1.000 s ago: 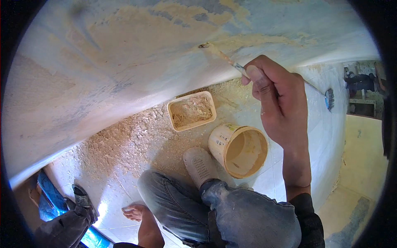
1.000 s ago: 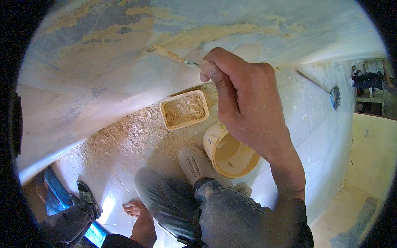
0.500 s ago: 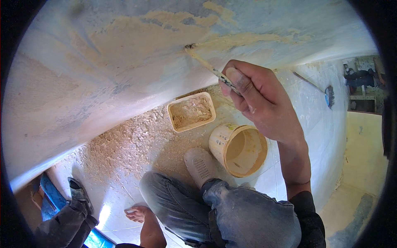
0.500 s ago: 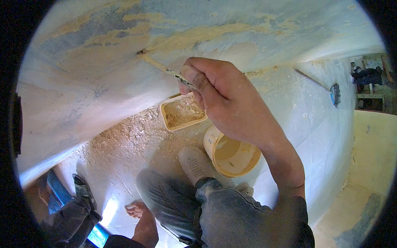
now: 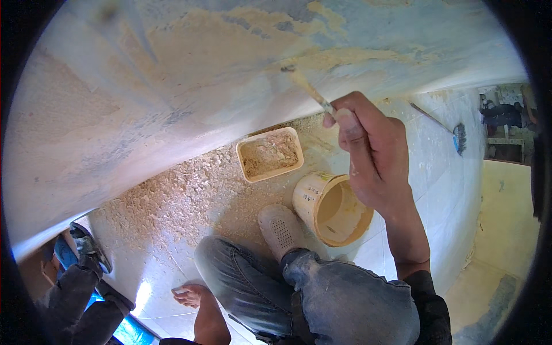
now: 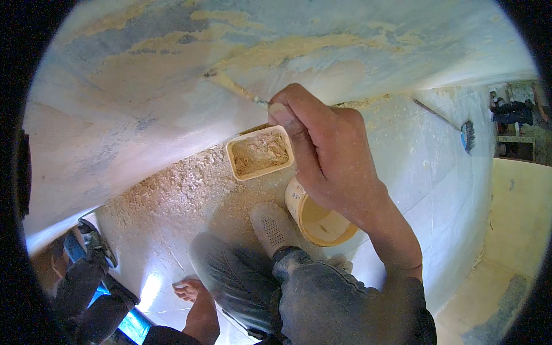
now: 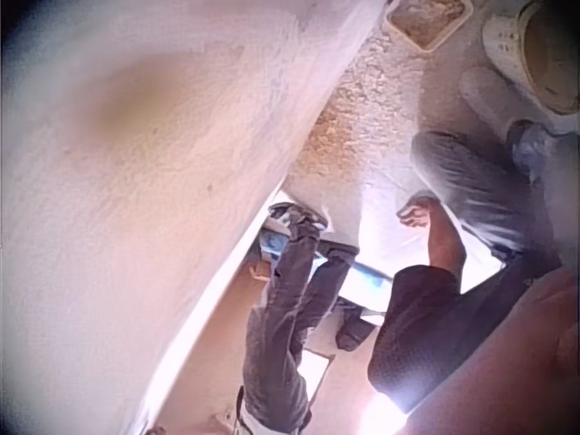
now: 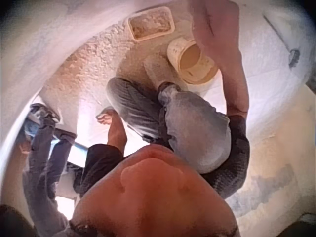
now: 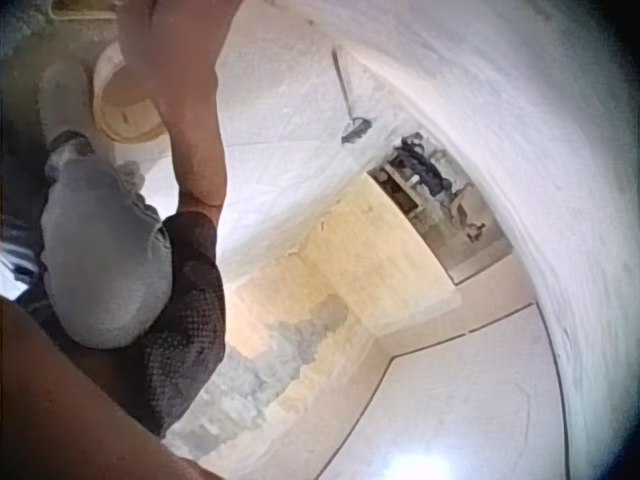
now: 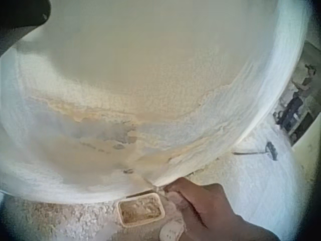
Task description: The person dips a stick into a bucket containing paste and applies it to the wall.
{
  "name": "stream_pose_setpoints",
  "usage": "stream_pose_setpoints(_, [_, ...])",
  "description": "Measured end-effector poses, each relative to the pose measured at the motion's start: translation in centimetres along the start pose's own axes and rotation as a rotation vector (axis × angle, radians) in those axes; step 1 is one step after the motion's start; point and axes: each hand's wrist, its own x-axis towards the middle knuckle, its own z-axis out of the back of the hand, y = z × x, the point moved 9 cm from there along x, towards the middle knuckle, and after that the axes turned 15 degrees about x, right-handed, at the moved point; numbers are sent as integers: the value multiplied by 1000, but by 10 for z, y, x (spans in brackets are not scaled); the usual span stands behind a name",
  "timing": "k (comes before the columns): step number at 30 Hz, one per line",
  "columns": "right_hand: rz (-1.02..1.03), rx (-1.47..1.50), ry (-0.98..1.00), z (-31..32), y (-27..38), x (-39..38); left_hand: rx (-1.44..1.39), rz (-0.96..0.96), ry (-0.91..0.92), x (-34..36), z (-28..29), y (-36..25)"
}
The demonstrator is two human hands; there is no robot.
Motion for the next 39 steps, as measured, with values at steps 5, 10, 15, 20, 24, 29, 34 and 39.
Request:
stream_pose_setpoints(5, [112, -98, -44, -3, 3, 6, 42, 10, 25, 2, -9, 2])
stream_pose_setpoints(10, [53, -136, -24, 0, 5, 5, 47, 35, 63, 0, -6, 1])
stream_pose_setpoints(15, [-2, -199, -37, 5, 3, 3, 22, 35, 22, -1, 2, -2])
stream_pose_setpoints(20, [-54, -250, -6, 10, 4, 2, 18, 18, 37, 3, -5, 2])
stream_pose_setpoints(24, [-110, -303, 23, 16, 5, 0, 74, 4, 23, 4, -10, 4])
stream_pose_setpoints(29, [61, -323, -14, 10, 19, 2, 36, 1, 40, 1, 0, 0])
stream_pose_setpoints(34, [211, -436, -5, 0, 26, 10, 65, 26, 73, -1, 2, -2])
stream_pose_setpoints(39, [150, -481, -66, 11, 22, 6, 62, 18, 55, 1, 1, 0])
